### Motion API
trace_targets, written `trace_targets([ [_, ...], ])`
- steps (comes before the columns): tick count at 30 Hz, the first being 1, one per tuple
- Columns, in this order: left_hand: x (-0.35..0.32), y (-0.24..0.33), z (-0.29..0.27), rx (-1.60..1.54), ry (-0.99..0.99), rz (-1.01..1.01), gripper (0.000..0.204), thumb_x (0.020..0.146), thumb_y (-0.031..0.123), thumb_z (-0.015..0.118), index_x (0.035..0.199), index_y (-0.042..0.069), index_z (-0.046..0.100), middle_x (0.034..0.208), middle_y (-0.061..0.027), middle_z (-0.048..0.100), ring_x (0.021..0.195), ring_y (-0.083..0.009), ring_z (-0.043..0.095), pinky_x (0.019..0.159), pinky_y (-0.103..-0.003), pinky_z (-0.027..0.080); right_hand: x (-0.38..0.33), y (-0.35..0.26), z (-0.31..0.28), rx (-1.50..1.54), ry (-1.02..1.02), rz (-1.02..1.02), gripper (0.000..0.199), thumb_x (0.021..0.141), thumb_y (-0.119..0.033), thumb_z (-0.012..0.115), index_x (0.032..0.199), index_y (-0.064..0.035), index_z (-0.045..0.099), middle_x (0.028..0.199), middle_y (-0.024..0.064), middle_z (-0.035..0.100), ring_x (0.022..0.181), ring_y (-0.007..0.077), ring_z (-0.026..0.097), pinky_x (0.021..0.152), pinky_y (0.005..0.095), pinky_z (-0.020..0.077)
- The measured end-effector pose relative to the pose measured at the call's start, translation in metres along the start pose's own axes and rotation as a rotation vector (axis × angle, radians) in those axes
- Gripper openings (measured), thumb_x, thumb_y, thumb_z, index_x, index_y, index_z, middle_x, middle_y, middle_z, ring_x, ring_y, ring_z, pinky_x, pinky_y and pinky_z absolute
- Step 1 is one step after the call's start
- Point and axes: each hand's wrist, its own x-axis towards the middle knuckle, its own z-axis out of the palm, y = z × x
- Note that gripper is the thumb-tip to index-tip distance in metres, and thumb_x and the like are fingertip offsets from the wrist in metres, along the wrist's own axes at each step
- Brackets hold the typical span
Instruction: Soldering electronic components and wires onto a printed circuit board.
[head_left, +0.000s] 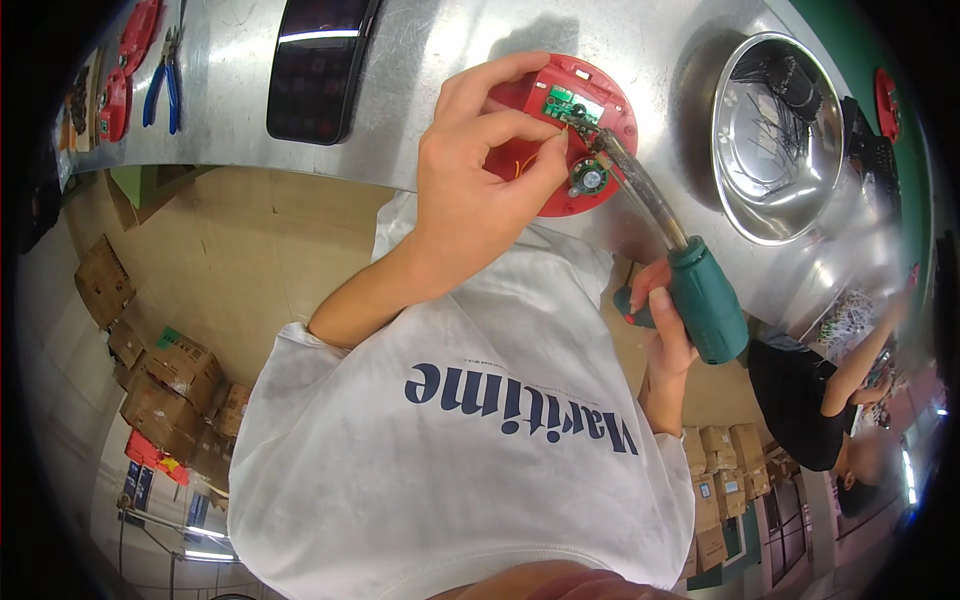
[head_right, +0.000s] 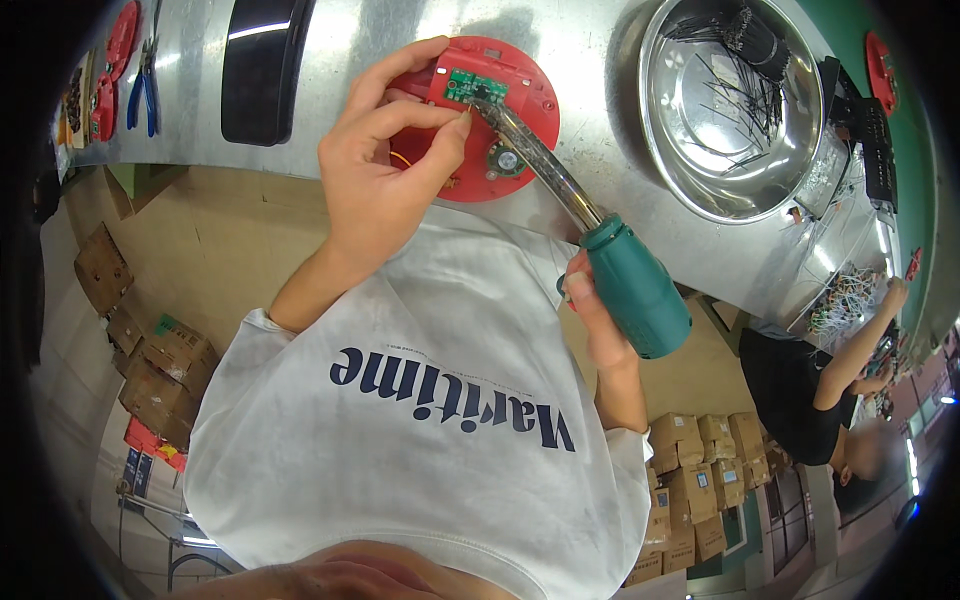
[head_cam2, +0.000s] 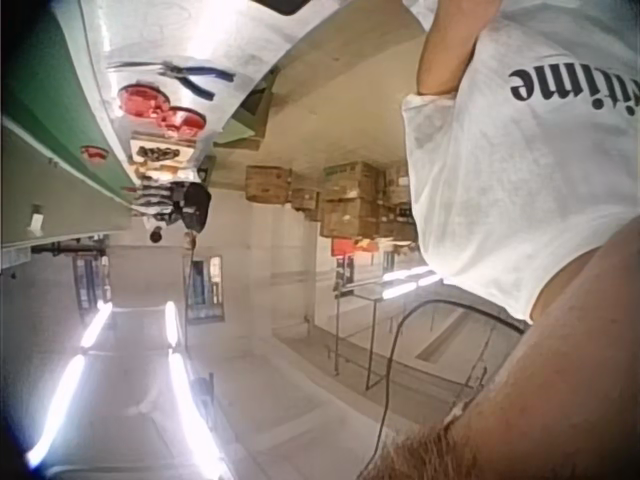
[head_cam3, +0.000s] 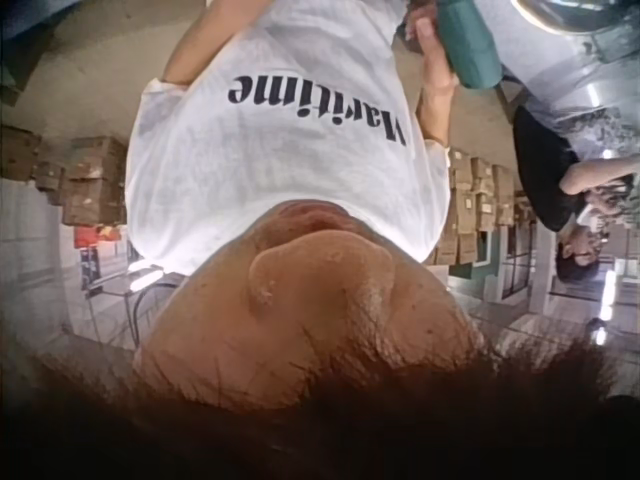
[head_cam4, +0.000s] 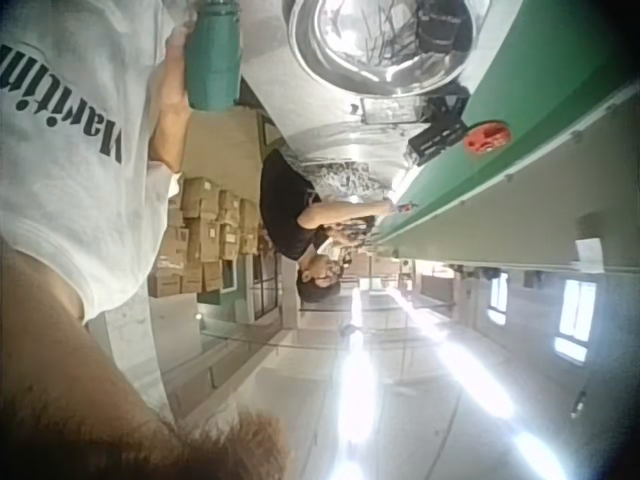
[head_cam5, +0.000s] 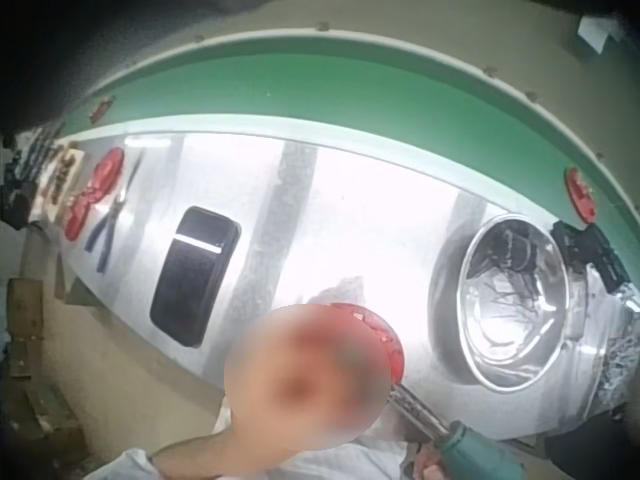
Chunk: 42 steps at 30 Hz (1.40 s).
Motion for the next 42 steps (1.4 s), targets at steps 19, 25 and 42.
trace_targets([
  [19, 0.004, 0.006, -0.001, 0.051, 0.003, -0.011, 0.005, 0.073, -0.002, 0.067, 0.078, -0.001, 0.068, 0.122, -0.0112, 0.057, 0.102, -0.0188, 0.058, 0.082, -0.028, 0.049, -0.007, 0.015, -0.018, -0.452, 0.0, -0.137, 0.006, 0.083, -0.004, 0.054, 0.08, -0.0002, 0.058, 0.07, 0.0041, 0.056, 0.058, 0.01, 0.049, 0.054, 0.0232, 0.0388],
  [25, 0.004, 0.004, 0.001, 0.074, 0.002, -0.017, 0.004, 0.073, -0.002, 0.067, 0.077, -0.001, 0.068, 0.12, -0.0103, 0.058, 0.104, -0.0186, 0.057, 0.082, -0.028, 0.049, -0.004, 0.002, -0.008, -0.535, 0.087, -0.182, 0.018, 0.061, 0.002, 0.068, 0.078, 0.0007, 0.061, 0.069, 0.01, 0.055, 0.056, 0.0224, 0.052, 0.054, 0.0302, 0.0428],
  [42, 0.009, 0.01, -0.004, 0.096, -0.04, -0.054, 0.003, 0.072, 0.001, 0.068, 0.074, -0.001, 0.066, 0.118, -0.0104, 0.058, 0.104, -0.02, 0.054, 0.089, -0.031, 0.044, -0.012, 0.022, -0.041, 0.276, 0.243, -0.201, 0.034, 0.073, -0.013, 0.057, 0.099, 0.0069, 0.048, 0.092, 0.0194, 0.05, 0.062, 0.0222, 0.05, 0.058, 0.0295, 0.0439],
])
